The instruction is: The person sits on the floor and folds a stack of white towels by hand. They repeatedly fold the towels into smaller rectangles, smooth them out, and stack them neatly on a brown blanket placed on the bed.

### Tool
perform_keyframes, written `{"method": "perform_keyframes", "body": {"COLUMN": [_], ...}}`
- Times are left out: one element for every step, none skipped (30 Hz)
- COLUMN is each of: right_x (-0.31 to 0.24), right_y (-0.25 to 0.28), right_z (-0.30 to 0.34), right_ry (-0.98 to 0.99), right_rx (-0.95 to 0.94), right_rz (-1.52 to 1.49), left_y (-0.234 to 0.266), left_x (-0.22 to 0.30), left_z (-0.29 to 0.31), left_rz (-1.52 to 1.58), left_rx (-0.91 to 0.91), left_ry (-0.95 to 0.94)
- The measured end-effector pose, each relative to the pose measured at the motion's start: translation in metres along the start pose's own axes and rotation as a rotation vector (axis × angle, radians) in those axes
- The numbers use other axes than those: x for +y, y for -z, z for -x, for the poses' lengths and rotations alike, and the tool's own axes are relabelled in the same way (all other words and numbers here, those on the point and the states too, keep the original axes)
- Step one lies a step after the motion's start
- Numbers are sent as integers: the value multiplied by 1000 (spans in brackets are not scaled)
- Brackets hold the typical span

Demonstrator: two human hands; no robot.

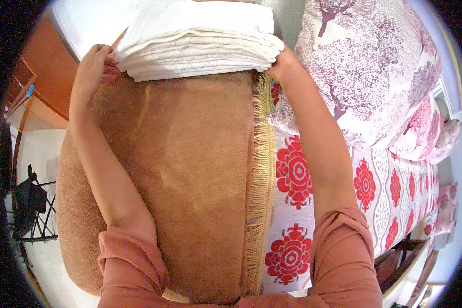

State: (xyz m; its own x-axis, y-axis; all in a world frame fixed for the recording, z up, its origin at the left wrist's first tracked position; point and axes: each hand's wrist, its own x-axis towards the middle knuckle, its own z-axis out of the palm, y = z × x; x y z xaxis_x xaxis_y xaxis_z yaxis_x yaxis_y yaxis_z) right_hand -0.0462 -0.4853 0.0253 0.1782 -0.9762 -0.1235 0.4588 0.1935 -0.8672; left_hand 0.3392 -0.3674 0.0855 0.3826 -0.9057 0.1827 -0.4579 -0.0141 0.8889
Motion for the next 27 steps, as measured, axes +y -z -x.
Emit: {"method": "perform_keyframes", "body": {"right_x": [1, 8, 8, 8, 8, 9, 10, 11, 10, 13, 13, 13, 13, 13, 12, 10, 9, 9, 11, 12, 11, 10, 10, 10, 9, 8, 7], "right_y": [-3, -5, -3, -2, -1, -2, -3, -4, -2, 6, 12, 15, 18, 22, 26, 32, 37, 29, 31, 32, 30, 30, 30, 24, 18, 12, 8], "right_z": [1, 3, 7, 10, 13, 16, 18, 21, 23, 18, 17, 16, 16, 8, 3, 0, -3, 0, -2, -5, -4, -1, 4, 12, 21, 30, 39], "right_ry": [9, 21, 1, -18, -38, -37, -36, -36, -33, -65, -39, -16, 7, 8, 13, 19, 26, 29, 11, -5, -19, -28, -36, -44, -53, -61, -67], "right_rx": [-25, 84, 74, 63, 52, 42, 30, 18, 15, -60, -55, -53, -52, 10, -31, -71, -110, -4, -25, -46, -64, -49, -33, -21, -22, -23, -22], "right_rz": [-2, 62, 82, 102, 121, 107, 93, 77, 67, 48, 54, 59, 64, 24, -1, -25, -48, -23, -27, -31, -34, -6, 22, 47, 40, 33, 29], "left_y": [0, 1, -3, -8, -12, -18, -20, -24, -32, -40, -48, -48, -50, -57, -59, -62, -68, -70, -70, -71, -72, -74, -77, -77, -76, -75, -75], "left_x": [-5, -10, -10, -4, -7, -6, -6, -10, -11, -15, -21, -19, -17, -17, -12, -18, -28, -27, -26, -27, -23, -25, -28, -31, -33, -36, -38], "left_z": [-4, -7, -7, -5, -13, -21, -25, -26, -22, -18, -15, -13, -11, -5, 3, 0, -7, -6, -3, 1, 5, 3, 0, -3, -4, -5, -6], "left_rz": [-73, -147, -209, -133, -84, -39, 4, 151, 217, 282, 346, 395, 444, 442, 436, 429, 424, 414, 425, 436, 449, 421, 393, 362, 400, 438, 480], "left_rx": [30, 58, 79, 77, 80, 84, 90, 29, 17, 7, -2, -64, -127, -129, -130, -145, -160, -173, -176, -181, -188, -178, -169, -156, -175, -194, -214], "left_ry": [-74, -149, -228, -268, -281, -292, -303, -85, -84, -82, -79, -52, -21, 26, 72, 99, 125, 153, 148, 142, 135, 151, 167, 181, 166, 151, 135]}}
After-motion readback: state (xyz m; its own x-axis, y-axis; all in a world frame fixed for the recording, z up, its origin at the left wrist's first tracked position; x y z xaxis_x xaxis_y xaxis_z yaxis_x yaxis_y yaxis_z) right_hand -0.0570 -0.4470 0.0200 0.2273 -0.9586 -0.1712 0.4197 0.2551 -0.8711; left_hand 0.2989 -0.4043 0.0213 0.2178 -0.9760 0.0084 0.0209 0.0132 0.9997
